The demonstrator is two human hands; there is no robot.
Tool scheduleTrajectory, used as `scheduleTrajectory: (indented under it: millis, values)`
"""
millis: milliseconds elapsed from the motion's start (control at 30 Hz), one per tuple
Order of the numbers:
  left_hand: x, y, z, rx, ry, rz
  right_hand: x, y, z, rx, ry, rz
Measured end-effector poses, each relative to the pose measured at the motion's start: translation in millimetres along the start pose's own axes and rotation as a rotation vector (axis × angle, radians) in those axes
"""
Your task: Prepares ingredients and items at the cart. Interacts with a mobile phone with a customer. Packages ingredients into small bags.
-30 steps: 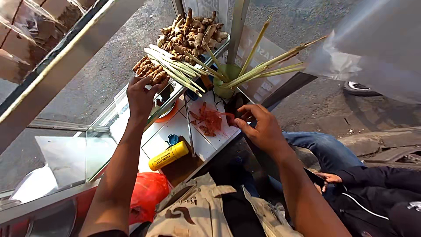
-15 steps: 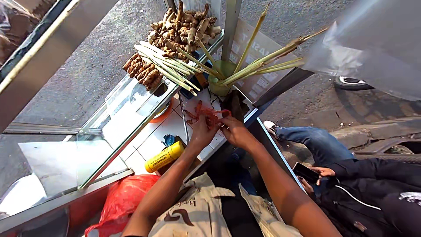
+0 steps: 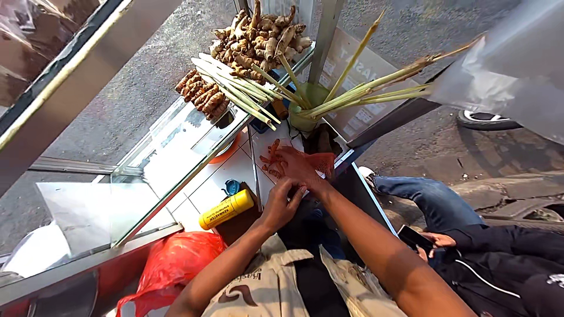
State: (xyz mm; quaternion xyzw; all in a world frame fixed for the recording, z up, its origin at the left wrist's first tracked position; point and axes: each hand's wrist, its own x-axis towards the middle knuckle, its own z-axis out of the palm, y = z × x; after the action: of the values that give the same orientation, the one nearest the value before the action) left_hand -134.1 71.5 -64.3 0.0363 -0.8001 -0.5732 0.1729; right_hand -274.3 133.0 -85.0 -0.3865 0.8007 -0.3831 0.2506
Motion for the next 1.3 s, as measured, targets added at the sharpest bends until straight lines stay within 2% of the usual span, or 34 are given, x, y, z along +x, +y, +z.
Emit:
scheduleTrajectory:
  millis: [100, 167, 367, 467, 600, 800, 1033, 1200, 1300]
  values:
    - [-4.7, 0.5, -2.9, 0.007, -0.047, 0.065, 20.6, 13.6, 11.1, -0.339, -0.095, -0.128]
    - [-6.7, 1.2, -6.4, 0.019, -0.071, 0.093, 27.0, 8.3, 13.6, -0.425, -0.181, -0.078]
    - [-4.2, -0.7, -19.7, 0.034, -0.111, 0.122, 38.0, -9.1, 14.8, -0.508, -0.275, 0.147]
    - [1.7, -9.8, -34.5, 0.088, -0.060, -0.021, 43.6, -23.7, 7.4, -0.534, -0.320, 0.291]
    - [21.2, -30.0, -59.5, 0.199, -0.128, -0.355, 39.9, -20.7, 8.2, -0.571, -0.307, 0.312]
    - [39.2, -44.7, -64.0, 0.316, -0.239, -0.561, 35.8, -26.6, 6.5, -0.556, -0.359, 0.334]
    - [51.7, -58.9, -49.0, 0.275, -0.320, -0.594, 37.4, -37.7, 0.3, -0.607, -0.469, 0.395]
    - [57.5, -61.5, -48.1, 0.434, -0.476, -0.647, 31.4, -36.2, -13.2, -0.486, -0.427, 0.418]
    - [60.9, -60.2, -47.1, 0.434, -0.407, -0.642, 29.7, -45.7, -21.4, -0.450, -0.408, 0.441]
